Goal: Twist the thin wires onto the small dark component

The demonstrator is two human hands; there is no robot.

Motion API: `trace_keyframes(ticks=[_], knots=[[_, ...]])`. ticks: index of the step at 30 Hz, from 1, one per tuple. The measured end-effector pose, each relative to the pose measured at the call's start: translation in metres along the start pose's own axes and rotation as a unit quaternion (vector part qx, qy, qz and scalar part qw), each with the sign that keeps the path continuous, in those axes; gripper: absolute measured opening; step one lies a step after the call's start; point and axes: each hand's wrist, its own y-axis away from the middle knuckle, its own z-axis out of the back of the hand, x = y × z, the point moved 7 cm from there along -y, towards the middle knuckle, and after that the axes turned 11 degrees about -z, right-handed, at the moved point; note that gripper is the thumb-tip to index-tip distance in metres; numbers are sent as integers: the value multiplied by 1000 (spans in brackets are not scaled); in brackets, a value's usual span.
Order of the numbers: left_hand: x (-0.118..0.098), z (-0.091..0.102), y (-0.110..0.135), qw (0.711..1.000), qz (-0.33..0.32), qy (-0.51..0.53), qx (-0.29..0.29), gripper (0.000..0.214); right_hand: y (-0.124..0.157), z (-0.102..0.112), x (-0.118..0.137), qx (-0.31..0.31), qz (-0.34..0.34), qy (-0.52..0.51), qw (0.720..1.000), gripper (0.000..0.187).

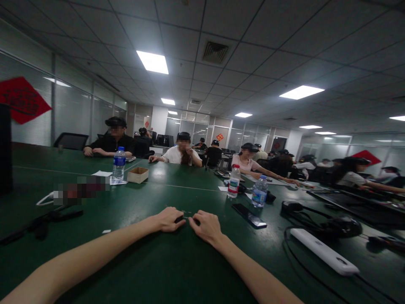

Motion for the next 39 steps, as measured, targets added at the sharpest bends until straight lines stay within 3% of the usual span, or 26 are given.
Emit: trace_keyframes(ticks=[24, 31, 34, 39], knots=[[2, -2, 0, 1000, -1, 0, 10, 49, -1, -1, -3, 5, 6, -10, 1000, 51], [17, -7, -4, 997, 69, -6, 14, 53, 20, 2, 46, -2, 181, -33, 983, 44], [16, -7, -4, 998, 62, 0, 22, 51, 14, 3, 40, -22, 126, -31, 991, 45], [12, -3, -2, 998, 54, 14, -1, 49, -1, -2, 4, -4, 23, 7, 1000, 50]])
